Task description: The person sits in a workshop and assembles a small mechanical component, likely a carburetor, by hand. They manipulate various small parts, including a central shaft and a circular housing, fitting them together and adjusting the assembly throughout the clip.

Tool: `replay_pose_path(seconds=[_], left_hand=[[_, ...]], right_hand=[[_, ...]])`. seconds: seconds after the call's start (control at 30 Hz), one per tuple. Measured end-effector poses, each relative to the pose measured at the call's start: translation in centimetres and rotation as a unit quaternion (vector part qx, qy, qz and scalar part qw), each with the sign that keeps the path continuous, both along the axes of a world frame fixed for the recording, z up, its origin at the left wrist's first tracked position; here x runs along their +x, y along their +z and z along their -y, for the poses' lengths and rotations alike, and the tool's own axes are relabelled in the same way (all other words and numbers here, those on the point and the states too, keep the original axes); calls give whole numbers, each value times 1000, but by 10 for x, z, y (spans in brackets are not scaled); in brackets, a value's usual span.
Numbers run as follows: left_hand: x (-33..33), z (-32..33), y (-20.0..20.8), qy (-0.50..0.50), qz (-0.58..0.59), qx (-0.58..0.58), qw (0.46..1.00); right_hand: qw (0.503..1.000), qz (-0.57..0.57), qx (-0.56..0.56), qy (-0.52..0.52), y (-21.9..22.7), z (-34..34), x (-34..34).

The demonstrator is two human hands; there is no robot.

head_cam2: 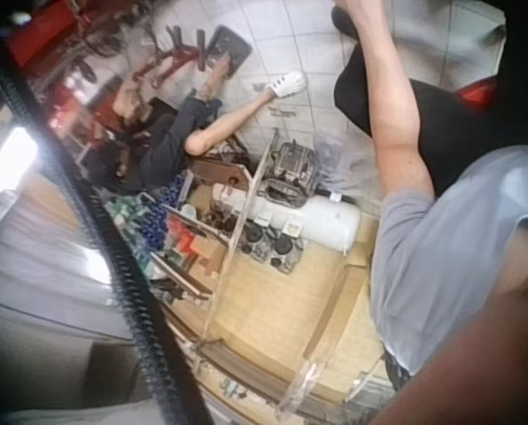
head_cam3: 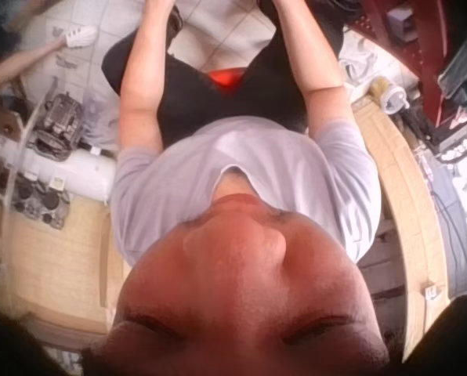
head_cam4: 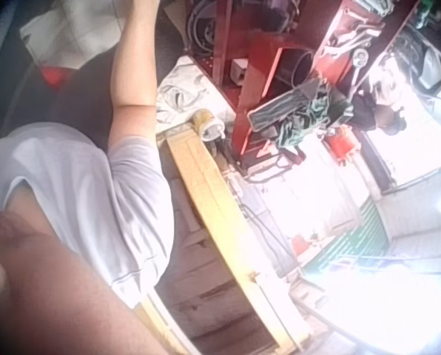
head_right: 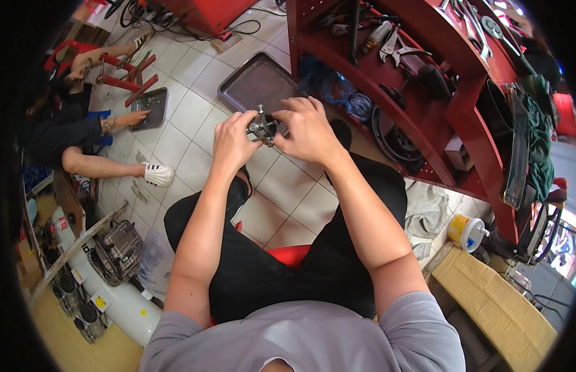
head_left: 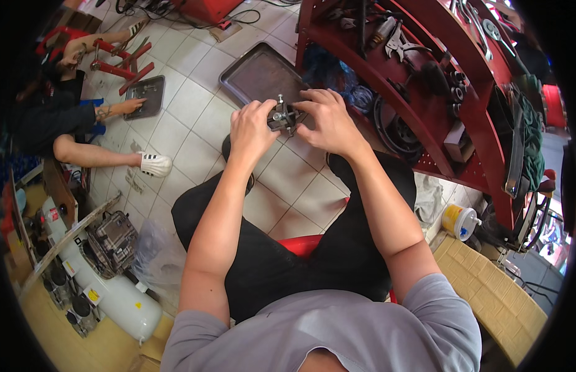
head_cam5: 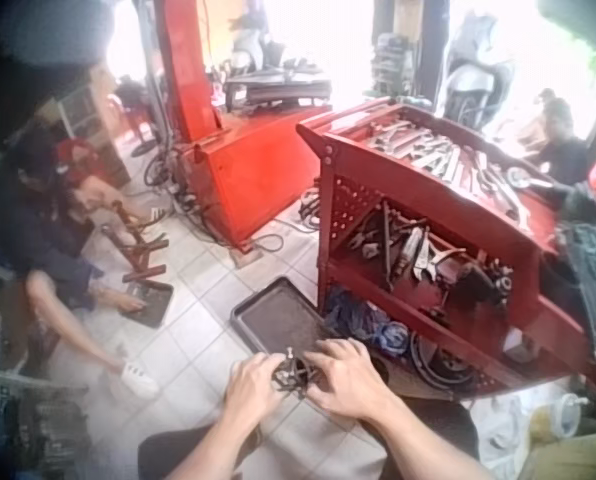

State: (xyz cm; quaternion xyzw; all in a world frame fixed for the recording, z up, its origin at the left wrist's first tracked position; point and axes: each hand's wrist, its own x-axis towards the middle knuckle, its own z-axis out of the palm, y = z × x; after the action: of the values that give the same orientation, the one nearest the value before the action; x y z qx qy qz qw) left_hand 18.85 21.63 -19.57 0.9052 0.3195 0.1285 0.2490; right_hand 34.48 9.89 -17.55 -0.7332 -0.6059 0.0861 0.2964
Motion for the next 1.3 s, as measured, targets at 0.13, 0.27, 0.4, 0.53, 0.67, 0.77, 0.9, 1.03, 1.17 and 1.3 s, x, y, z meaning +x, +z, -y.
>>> replay_pose_path(seconds=[0.13, 0.27, 0.4, 0.53, 0.67, 0.77, 0.9, 1.03, 1.17, 1.3], left_hand=[[0, 1, 0, -6, -13, -3, 1000], [0, 0, 2, 5, -11, -10, 1000], [-1, -1, 6, 9, -15, -12, 1000], [0, -2, 2, 14, -28, -16, 999], [0, -2, 2, 10, -40, -10, 999], [1, -1, 3, 10, -39, -8, 999], [0, -1, 2, 6, -37, -6, 999], [0, -1, 3, 5, -36, -7, 999], [0, 0, 3, 7, -38, -6, 999], [1, -1, 4, 6, -43, -16, 999]], right_hand=[[994, -100, 7, 33, 20, -5, 6], [998, -53, 35, 17, 11, -5, -1], [980, -194, 26, 41, 16, -3, 4], [771, -628, 97, 40, 22, -8, 12], [605, -781, 137, 75, 29, -6, 18], [565, -809, 137, 83, 32, -7, 16], [526, -833, 148, 85, 32, -7, 17], [521, -837, 149, 76, 34, -7, 17], [463, -869, 150, 87, 40, -6, 17], [422, -886, 165, 102, 38, -5, 16]])
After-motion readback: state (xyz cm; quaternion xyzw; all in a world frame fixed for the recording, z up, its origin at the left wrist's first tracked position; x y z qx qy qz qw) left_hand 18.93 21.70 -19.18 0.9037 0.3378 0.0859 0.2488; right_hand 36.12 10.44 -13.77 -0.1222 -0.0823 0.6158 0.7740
